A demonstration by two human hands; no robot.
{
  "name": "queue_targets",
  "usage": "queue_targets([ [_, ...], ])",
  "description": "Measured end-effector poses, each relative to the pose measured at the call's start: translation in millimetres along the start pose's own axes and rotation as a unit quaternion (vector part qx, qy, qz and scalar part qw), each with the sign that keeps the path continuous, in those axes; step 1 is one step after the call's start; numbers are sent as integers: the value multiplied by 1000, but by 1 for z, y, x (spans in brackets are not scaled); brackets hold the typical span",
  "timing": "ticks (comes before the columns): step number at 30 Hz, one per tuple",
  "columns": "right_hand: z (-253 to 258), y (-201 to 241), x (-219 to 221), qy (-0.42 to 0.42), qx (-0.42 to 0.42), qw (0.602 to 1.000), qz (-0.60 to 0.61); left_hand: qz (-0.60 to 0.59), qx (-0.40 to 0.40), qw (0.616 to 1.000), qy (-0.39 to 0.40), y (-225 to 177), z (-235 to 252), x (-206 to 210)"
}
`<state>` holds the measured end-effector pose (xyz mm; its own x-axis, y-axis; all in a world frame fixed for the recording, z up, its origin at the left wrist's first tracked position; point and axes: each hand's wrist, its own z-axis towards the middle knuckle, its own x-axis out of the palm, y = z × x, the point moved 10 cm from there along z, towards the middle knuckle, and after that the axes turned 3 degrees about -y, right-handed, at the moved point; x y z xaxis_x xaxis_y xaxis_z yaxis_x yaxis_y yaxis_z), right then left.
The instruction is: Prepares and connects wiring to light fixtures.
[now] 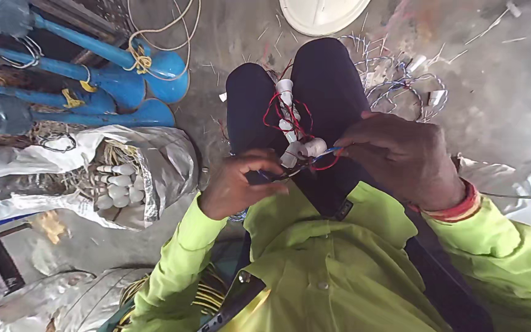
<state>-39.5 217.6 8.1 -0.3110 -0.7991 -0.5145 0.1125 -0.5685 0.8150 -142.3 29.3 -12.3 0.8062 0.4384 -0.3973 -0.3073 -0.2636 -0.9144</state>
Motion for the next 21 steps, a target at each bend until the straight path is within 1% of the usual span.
queue_targets([
  [1,-1,1,2,1,-5,1000,1,-19,-15,999,37,-3,2,6],
  [2,0,3,3,2,-10,1000,-1,-11,-14,998,55,-9,5,11],
  [3,-1,4,5,2,-12,1000,1,8,0,999,53,-18,9,15],
  [6,-1,4,8,9,2,1000,1,102,74,992,-17,-43,21,26],
  [8,0,3,6,5,19,1000,6,142,98,984,-39,-47,26,32],
  [10,-1,2,4,2,24,1000,9,146,94,983,-52,-46,27,33],
  [15,-2,0,4,2,18,1000,0,120,49,991,-38,-33,23,30],
  [21,0,-1,6,12,26,1000,11,158,14,987,-8,-27,20,23],
])
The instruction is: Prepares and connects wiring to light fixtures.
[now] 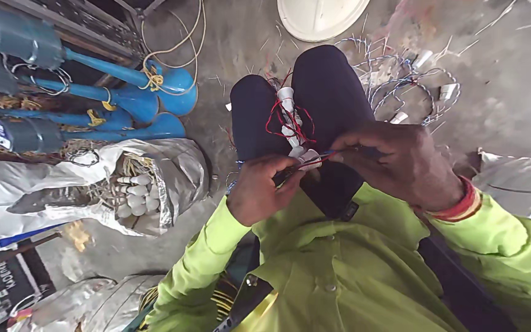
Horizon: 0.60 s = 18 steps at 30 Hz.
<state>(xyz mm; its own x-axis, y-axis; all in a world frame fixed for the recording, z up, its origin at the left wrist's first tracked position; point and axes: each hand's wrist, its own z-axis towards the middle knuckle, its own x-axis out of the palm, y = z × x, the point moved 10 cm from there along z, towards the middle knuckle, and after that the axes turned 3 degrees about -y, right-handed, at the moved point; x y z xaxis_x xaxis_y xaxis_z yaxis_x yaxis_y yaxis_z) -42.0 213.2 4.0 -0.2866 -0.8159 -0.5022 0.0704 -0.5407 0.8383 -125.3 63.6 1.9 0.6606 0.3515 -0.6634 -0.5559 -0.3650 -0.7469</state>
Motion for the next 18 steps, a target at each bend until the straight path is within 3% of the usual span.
queue_targets([
  [7,-1,-3,10,2,6,1000,-22,129,-37,990,46,1,1,2],
  [12,1,0,3,1,24,1000,1,43,61,997,-3,-26,14,5],
  [18,4,-1,0,-5,25,999,36,37,75,994,-72,-30,16,3],
])
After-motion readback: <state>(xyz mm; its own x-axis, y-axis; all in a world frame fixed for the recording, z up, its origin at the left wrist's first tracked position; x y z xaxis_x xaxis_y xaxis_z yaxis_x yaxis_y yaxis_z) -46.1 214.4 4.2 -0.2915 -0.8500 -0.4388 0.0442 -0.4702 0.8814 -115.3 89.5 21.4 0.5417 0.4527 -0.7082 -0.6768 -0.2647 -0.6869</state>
